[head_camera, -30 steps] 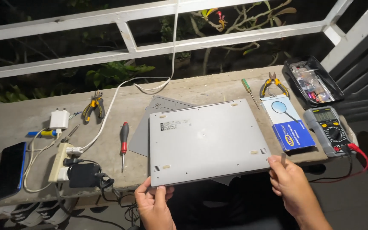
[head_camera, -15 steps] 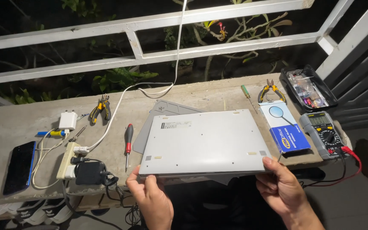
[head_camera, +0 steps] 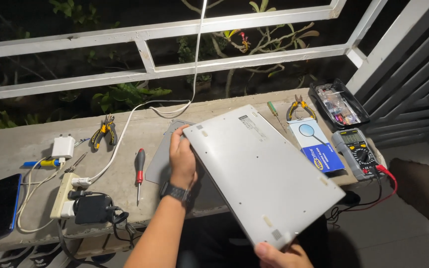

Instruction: Removing the back cover of a laptop using a prying tool and inspecting internal components with a probe.

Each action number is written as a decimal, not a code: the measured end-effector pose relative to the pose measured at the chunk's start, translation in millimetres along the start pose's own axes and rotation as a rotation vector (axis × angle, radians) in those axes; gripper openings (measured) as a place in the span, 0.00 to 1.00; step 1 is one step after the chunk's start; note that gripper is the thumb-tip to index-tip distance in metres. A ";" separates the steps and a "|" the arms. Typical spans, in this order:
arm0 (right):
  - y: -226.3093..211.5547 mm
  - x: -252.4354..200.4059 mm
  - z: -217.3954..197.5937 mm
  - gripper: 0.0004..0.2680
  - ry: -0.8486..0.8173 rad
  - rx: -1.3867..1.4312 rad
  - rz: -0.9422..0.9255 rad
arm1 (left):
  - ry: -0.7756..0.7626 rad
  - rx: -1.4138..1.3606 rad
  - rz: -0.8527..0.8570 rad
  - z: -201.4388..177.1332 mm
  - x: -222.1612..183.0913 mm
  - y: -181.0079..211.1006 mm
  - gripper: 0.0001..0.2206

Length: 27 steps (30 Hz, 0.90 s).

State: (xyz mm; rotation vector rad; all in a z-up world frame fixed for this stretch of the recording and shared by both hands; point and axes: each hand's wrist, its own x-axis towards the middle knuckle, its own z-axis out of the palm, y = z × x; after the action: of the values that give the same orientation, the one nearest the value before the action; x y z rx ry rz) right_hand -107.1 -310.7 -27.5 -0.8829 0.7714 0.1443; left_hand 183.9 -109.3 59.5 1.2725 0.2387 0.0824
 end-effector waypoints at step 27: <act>27.7 28.4 88.5 0.13 0.081 -0.232 0.107 | -0.055 0.614 -0.159 17.5 55.8 0.1 0.20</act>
State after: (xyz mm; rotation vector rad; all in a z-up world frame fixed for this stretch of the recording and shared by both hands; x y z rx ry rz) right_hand -49.5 -232.6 -29.7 -1.0723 0.8903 0.2989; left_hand 242.1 -114.9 57.0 1.8572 0.3313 -0.1763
